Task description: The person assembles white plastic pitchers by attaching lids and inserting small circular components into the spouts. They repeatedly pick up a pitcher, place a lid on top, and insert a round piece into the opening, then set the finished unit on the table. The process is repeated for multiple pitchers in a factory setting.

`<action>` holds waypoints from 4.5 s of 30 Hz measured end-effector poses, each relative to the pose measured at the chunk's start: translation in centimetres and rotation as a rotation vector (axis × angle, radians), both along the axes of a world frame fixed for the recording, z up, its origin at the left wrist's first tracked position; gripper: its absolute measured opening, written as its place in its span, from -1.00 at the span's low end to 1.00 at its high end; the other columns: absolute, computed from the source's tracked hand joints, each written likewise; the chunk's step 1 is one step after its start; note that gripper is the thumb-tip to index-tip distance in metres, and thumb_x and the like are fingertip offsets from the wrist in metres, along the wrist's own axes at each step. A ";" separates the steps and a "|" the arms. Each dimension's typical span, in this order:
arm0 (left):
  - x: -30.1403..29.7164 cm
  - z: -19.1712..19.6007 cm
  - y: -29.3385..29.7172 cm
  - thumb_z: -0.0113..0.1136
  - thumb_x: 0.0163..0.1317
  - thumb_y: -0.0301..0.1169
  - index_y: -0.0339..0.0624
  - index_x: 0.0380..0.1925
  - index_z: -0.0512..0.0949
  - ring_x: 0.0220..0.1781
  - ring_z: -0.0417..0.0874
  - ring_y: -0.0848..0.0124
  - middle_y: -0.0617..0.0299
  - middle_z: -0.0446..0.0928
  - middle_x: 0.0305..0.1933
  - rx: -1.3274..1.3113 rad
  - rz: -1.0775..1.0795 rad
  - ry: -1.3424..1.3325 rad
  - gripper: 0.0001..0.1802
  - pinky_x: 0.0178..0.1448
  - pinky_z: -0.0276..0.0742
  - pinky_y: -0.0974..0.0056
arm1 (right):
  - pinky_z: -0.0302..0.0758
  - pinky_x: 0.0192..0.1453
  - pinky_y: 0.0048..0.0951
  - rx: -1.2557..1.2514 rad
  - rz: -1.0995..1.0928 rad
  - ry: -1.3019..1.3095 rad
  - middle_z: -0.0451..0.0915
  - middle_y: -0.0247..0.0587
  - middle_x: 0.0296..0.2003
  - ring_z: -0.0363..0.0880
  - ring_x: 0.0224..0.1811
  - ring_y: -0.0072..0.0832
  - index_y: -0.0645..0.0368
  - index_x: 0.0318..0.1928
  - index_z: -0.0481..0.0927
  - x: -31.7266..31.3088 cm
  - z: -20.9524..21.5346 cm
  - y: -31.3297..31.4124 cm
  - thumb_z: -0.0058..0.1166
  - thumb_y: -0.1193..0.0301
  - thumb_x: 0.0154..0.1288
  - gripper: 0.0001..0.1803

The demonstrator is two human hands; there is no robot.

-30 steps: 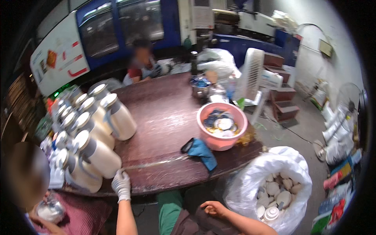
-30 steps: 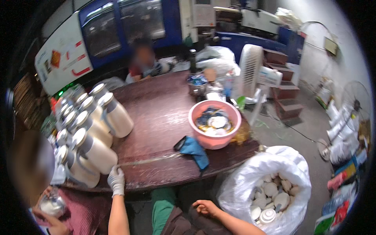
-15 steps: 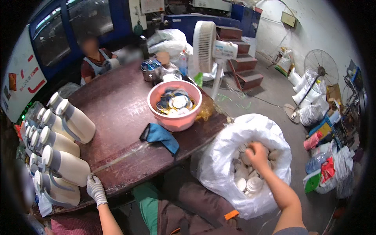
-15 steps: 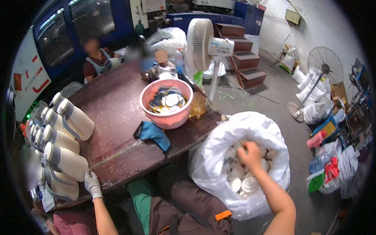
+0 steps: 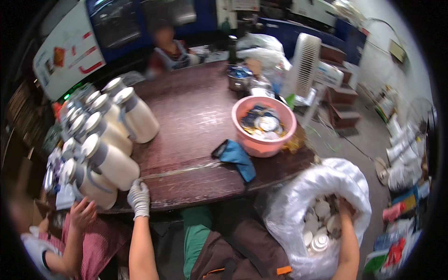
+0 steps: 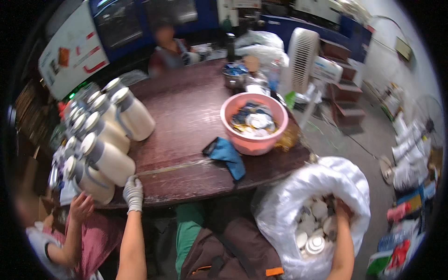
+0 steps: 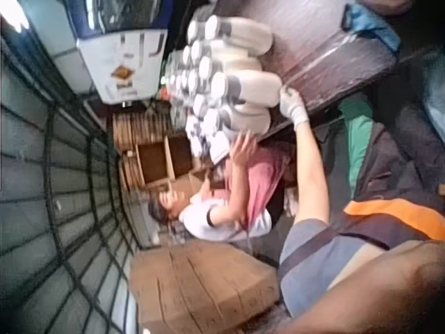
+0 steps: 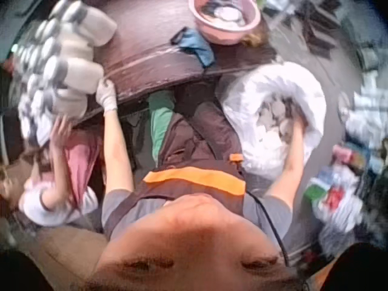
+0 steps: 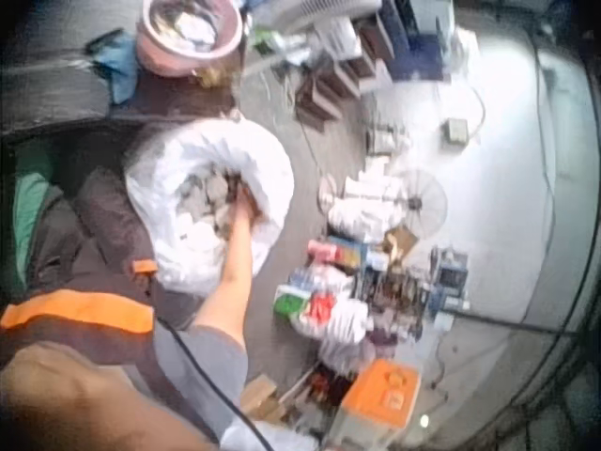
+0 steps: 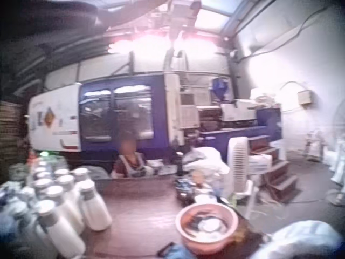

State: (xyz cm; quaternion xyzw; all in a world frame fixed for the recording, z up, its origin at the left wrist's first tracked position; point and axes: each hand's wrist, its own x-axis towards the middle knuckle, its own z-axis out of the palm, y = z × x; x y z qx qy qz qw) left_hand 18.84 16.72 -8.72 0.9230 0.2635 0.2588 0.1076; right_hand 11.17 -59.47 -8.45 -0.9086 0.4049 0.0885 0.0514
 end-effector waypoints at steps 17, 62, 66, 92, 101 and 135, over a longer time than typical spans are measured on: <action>-0.8 0.4 -0.1 0.07 0.25 -0.22 -0.02 -0.19 0.61 -0.22 0.66 -0.02 -0.04 0.65 -0.28 -0.064 0.073 0.048 -0.76 -0.08 0.55 0.00 | 0.33 0.28 -0.03 0.091 0.019 -0.027 0.43 0.02 0.24 0.39 0.26 0.03 0.15 0.24 0.42 4.5 -6.9 -9.5 -0.33 -0.19 0.35 -0.25; 4.0 2.9 -4.9 0.06 0.26 -0.07 -0.03 0.03 0.50 -0.05 0.65 0.02 -0.01 0.64 -0.11 -0.320 -0.279 0.279 -0.57 0.02 0.52 0.04 | 0.55 -0.05 -0.35 0.620 1.229 -0.373 0.61 -0.09 -0.06 0.65 -0.12 -0.26 0.18 -0.03 0.59 7.7 14.9 27.7 0.24 0.35 0.21 -0.67; 7.1 3.9 -6.0 0.10 0.22 -0.01 -0.03 0.11 0.48 -0.03 0.65 0.03 0.01 0.64 -0.08 -0.353 -0.352 0.377 -0.47 0.07 0.53 0.05 | 0.52 0.04 -0.34 0.646 1.417 -0.398 0.52 -0.05 0.05 0.60 -0.03 -0.25 0.19 0.06 0.52 16.9 17.3 36.0 0.24 0.38 0.20 -0.59; 9.6 1.2 -3.4 0.21 0.22 -0.35 -0.16 -0.18 0.62 -0.49 0.63 0.41 0.11 0.62 -0.47 -0.771 -0.493 -0.092 -0.79 -0.31 0.56 0.29 | 0.48 -0.08 -0.14 -0.396 1.330 -0.920 0.65 -0.09 -0.25 0.61 -0.13 -0.14 0.08 -0.21 0.65 48.8 16.5 57.4 0.25 -0.03 0.06 -0.54; 10.8 -2.1 -1.6 0.13 0.32 -0.26 -0.21 -0.11 0.57 -0.30 0.64 0.33 0.18 0.64 -0.30 -1.174 -0.464 -0.430 -0.73 -0.08 0.55 0.26 | 0.31 0.08 -0.12 0.338 1.482 -1.077 0.51 -0.09 -0.23 0.45 -0.08 -0.13 0.20 -0.26 0.58 26.4 17.1 47.7 0.36 0.21 0.01 -0.62; -12.5 9.9 -21.9 0.44 0.05 -0.40 -0.28 -0.20 0.63 -0.34 0.54 0.59 0.32 0.59 -0.38 -1.301 -0.836 0.556 -0.68 -0.22 0.48 0.43 | 0.42 0.23 -0.08 0.221 0.931 -0.657 0.27 0.13 0.21 0.33 0.24 0.09 0.06 0.19 0.41 -5.0 9.2 18.6 0.36 0.32 -0.07 -0.27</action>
